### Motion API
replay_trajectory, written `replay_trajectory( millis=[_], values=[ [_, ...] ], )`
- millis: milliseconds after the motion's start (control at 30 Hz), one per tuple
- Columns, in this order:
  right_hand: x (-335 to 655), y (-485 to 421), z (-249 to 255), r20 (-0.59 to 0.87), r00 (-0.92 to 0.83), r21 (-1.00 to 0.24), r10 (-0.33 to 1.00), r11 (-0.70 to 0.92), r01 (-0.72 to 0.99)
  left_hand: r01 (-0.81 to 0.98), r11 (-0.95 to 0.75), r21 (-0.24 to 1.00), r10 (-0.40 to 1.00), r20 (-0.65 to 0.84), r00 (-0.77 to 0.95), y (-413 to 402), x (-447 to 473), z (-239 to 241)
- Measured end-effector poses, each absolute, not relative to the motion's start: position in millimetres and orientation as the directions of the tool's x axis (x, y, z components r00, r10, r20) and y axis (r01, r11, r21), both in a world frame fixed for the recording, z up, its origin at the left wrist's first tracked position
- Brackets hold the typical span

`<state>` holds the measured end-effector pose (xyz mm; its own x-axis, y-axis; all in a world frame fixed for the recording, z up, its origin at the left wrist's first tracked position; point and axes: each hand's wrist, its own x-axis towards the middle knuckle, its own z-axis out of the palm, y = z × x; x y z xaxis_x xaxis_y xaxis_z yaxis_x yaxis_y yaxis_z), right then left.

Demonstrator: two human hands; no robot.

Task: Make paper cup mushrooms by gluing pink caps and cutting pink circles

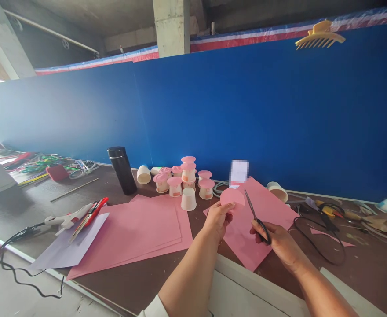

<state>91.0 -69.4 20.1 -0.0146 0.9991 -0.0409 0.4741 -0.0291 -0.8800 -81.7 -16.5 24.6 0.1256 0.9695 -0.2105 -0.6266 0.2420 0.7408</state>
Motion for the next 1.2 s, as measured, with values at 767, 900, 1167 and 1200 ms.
replay_trajectory(
  millis=[767, 900, 1167, 1200],
  values=[
    [83.5, -74.4, 28.1, -0.065, -0.068, -0.897, 0.996, -0.029, 0.441, -0.632, 0.240, 0.737, 0.970, -0.208, 0.127, -16.8, -80.3, 23.8],
    [83.9, -74.0, 26.7, -0.047, -0.059, -0.901, 0.997, -0.017, 0.434, -0.627, 0.238, 0.742, 0.971, -0.199, 0.133, -16.6, -80.1, 23.0],
    [85.8, -73.7, 26.8, -0.051, -0.085, -0.928, 0.995, -0.016, 0.371, -0.622, 0.238, 0.746, 0.971, -0.188, 0.147, -17.3, -80.3, 21.6],
    [85.8, -73.8, 26.8, -0.052, -0.083, -0.931, 0.995, -0.018, 0.365, -0.621, 0.239, 0.746, 0.971, -0.187, 0.149, -17.1, -80.5, 21.0]
  ],
)
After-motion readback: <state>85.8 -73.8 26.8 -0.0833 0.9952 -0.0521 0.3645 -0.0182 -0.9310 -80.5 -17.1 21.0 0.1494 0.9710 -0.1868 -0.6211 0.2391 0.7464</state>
